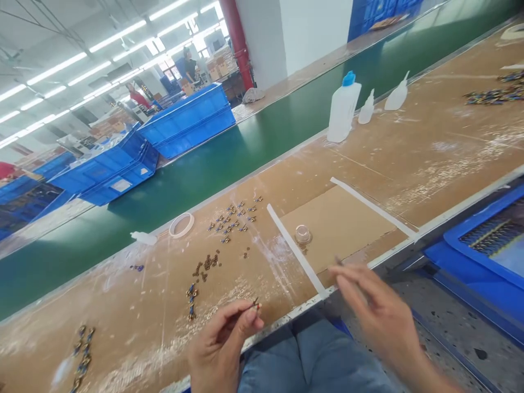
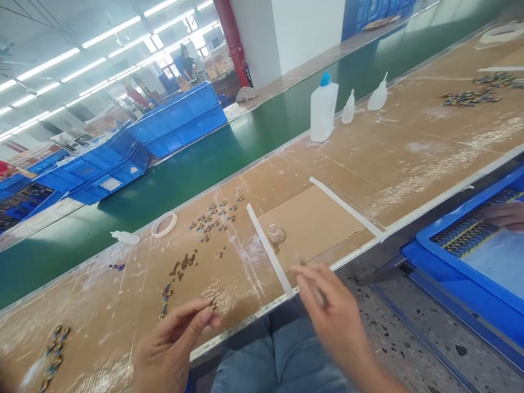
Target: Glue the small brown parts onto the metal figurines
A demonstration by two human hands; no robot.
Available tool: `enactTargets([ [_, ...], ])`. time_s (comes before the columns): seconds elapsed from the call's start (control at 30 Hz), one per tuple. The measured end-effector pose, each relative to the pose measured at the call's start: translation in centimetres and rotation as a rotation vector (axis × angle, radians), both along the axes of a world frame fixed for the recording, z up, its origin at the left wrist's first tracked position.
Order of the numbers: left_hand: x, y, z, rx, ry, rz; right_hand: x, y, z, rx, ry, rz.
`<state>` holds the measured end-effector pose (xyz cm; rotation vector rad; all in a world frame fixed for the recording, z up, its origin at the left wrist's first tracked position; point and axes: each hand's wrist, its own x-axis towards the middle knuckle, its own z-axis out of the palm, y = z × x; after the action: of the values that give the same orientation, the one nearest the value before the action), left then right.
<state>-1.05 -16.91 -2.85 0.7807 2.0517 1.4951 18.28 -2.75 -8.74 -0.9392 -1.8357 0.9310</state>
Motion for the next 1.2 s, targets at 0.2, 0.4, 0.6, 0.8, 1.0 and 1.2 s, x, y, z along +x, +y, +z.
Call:
enactTargets([
  [0.2, -0.3, 6.9, 0.9, -0.026, 0.033, -0.103, 0.3, 9.9, -1.3, 0.289, -0.267, -0.069],
  [0.4, -0.9, 12.2, 0.8, -0.118, 0.223, -0.233, -2.0, 13.1, -2.8, 0.269, -0.282, -0.094],
  [0.6, -1.0, 14.8, 0.3, -0.253, 0.287, -0.337, -1.7, 13.1, -2.8, 0.251, -0.219, -0.127],
  [0.8, -0.1, 16.2, 1.5, -0.385, 0.454, -0.35, -1.5, 13.3, -2.4, 0.225, -0.177, -0.111],
  [1.0, -0.1, 16.9, 1.6, -0.403, 0.541, -0.392, -1.6, 13.2, -2.4, 0.209, -0.168, -0.113],
  [1.2, -0.2, 17.3, 1.4, -0.4, 0.628, -0.432, -1.6, 13.2, -2.3, 0.198, -0.171, -0.104],
])
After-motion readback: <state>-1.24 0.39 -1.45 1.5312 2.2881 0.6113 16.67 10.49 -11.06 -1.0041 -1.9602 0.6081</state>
